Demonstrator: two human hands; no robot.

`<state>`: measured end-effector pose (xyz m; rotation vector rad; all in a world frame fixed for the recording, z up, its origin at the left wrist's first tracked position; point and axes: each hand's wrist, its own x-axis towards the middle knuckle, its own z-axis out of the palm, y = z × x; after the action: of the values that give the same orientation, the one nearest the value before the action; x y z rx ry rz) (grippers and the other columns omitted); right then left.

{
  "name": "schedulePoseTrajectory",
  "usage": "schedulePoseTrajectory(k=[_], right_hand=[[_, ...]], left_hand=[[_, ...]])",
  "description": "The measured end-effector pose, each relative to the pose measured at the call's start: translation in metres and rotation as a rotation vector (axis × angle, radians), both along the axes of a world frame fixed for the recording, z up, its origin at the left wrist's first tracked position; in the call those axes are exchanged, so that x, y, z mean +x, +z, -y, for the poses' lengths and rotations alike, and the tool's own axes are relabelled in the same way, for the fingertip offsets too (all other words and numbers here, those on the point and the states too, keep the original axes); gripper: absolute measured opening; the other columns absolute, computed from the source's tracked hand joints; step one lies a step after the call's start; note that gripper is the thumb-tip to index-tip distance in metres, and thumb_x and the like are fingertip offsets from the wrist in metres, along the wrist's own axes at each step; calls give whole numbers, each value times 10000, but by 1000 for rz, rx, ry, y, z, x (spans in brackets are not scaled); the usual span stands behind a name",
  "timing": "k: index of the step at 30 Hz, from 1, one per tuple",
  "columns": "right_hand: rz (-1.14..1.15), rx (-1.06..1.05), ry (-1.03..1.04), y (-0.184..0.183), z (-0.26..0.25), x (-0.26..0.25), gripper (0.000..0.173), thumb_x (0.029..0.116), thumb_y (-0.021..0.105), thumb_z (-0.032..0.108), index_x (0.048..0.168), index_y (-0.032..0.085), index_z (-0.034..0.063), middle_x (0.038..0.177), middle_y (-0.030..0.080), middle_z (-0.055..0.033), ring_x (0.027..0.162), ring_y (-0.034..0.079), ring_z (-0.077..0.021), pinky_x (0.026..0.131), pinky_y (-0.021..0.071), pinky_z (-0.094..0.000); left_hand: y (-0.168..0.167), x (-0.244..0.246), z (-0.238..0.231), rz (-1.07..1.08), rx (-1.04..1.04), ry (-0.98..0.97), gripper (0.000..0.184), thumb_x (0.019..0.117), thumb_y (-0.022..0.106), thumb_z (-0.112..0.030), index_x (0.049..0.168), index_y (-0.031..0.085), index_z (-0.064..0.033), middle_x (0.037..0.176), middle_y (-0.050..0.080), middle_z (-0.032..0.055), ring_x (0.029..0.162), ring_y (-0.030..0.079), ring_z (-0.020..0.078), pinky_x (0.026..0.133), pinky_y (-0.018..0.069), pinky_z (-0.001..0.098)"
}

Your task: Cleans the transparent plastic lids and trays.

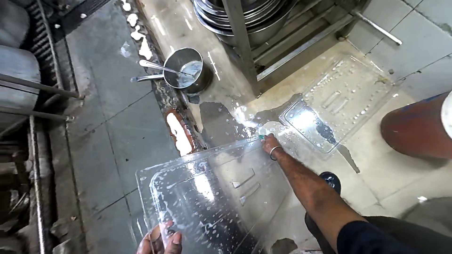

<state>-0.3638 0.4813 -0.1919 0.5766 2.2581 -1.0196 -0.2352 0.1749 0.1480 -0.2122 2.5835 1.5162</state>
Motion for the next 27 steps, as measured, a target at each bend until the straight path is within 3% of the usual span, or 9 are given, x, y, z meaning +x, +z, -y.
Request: schedulePoseTrajectory(k=[3,5,7,10,13,16,20,23,27], right_hand=[[94,-16,9,8,-6,12,457,1065,501,320,1406,596,32,1519,433,-301,1282,570,-455,1018,506,-609],[166,-25,1,15,-4,36,424,1043,534,295,1335,631,2,1473,495,-290,1279,578,-439,1022,499,-612],[212,-55,-61,15,-2,72,392,1006,595,291,1227,675,-23,1338,609,-284,1219,619,-427,1001,502,-626],[311,-58,-61,16,2,137,424,981,631,358,1160,690,-22,1224,660,-279,1129,659,-422,940,528,-624],[451,-64,-72,23,12,193,465,990,610,377,1210,669,-28,1253,664,-252,1183,647,-375,999,510,-574],[484,-72,-168,40,25,220,429,980,610,347,1184,674,-25,1230,677,-231,1161,662,-342,981,522,-543],[446,-68,-189,81,43,221,434,959,633,369,1148,682,-19,1204,686,-218,1138,668,-331,956,527,-540],[410,-80,-138,137,65,216,460,955,634,390,1150,676,-24,1192,683,-222,1136,663,-339,952,523,-548],[269,-278,-154,232,95,224,326,904,703,316,940,675,-8,952,686,-174,875,676,-292,792,548,-508]], left_hand=[[4,1,-5,21,-29,-4,264,984,551,-30,1240,486,-9,823,613,-131,588,571,-5,532,528,212],[10,2,-10,42,-51,22,273,992,535,-30,1258,485,10,797,597,-118,566,556,-9,516,517,202],[13,0,-14,45,-51,46,282,997,526,-40,1272,495,13,795,583,-99,558,542,3,505,501,199],[12,-4,-18,38,-27,102,287,984,528,-101,1259,530,-20,750,569,-70,519,526,35,469,483,203],[13,-8,-23,36,9,159,262,1006,522,-108,1253,564,-34,732,566,-26,504,515,61,456,473,211],[14,-11,-27,52,60,191,197,1055,499,-85,1231,574,-41,759,573,13,511,510,83,467,475,239],[13,-11,-31,50,96,202,165,1068,508,-89,1205,589,-47,783,585,30,541,526,97,500,495,260],[15,-12,-37,69,121,206,147,1078,517,-123,1192,579,-55,792,558,34,552,499,98,511,472,266],[14,-15,-38,63,122,164,186,1072,534,-167,1203,577,-42,821,540,73,591,479,152,543,459,342]])
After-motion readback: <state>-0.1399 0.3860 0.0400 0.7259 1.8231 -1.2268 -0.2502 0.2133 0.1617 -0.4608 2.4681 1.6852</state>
